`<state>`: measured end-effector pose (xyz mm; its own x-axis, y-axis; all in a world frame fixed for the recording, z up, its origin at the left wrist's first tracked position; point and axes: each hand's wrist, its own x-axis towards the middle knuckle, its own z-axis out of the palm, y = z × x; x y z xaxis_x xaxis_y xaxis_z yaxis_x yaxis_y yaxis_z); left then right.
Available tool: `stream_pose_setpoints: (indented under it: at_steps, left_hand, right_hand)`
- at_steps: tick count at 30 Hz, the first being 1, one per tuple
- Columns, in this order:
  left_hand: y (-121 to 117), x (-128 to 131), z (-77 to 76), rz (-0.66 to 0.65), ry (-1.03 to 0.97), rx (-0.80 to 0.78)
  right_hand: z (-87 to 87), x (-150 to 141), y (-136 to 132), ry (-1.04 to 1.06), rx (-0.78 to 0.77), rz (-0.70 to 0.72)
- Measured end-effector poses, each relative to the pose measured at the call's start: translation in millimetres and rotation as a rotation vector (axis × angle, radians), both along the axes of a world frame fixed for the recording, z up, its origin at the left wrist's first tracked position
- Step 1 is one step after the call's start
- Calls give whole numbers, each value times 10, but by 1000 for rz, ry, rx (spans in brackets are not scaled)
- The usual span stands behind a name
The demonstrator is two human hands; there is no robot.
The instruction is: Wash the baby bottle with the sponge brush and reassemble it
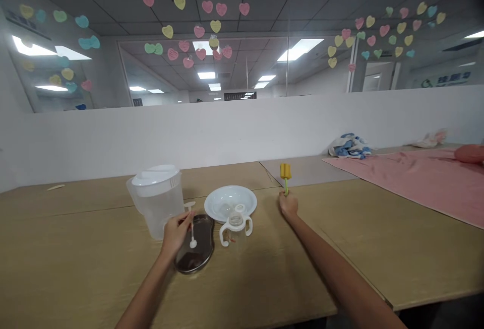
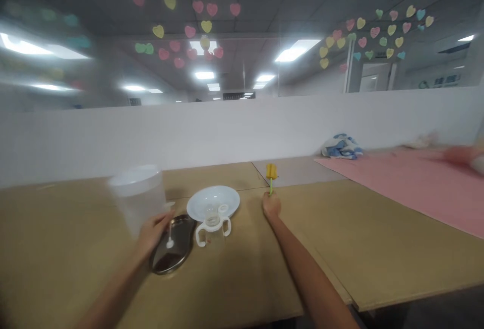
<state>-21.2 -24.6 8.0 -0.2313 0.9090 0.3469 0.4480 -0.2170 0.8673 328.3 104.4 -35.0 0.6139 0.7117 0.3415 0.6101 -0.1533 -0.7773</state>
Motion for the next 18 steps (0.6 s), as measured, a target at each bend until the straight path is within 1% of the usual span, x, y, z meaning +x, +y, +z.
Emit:
stream_pose_setpoints:
  at_steps: [5,7,10,14,18]
  left_hand:
    - [-4,44,-79,-62,73,-52]
    - [-5,64,-96,-75,113,-76]
    - [-12,67,-109,-69,168,-107]
    - [-17,23,-123,-13,263,-76]
    - [-3,-18,-132,8,338,-96]
  right_hand:
    - [37,58,315,-42,-154,-74]
    - [39,47,451,-85,-206,-75]
    - [47,42,660,-190,-266,-27]
    - [56,48,913,-378,-305,90]
    - [29,43,1072,-502,-369,164]
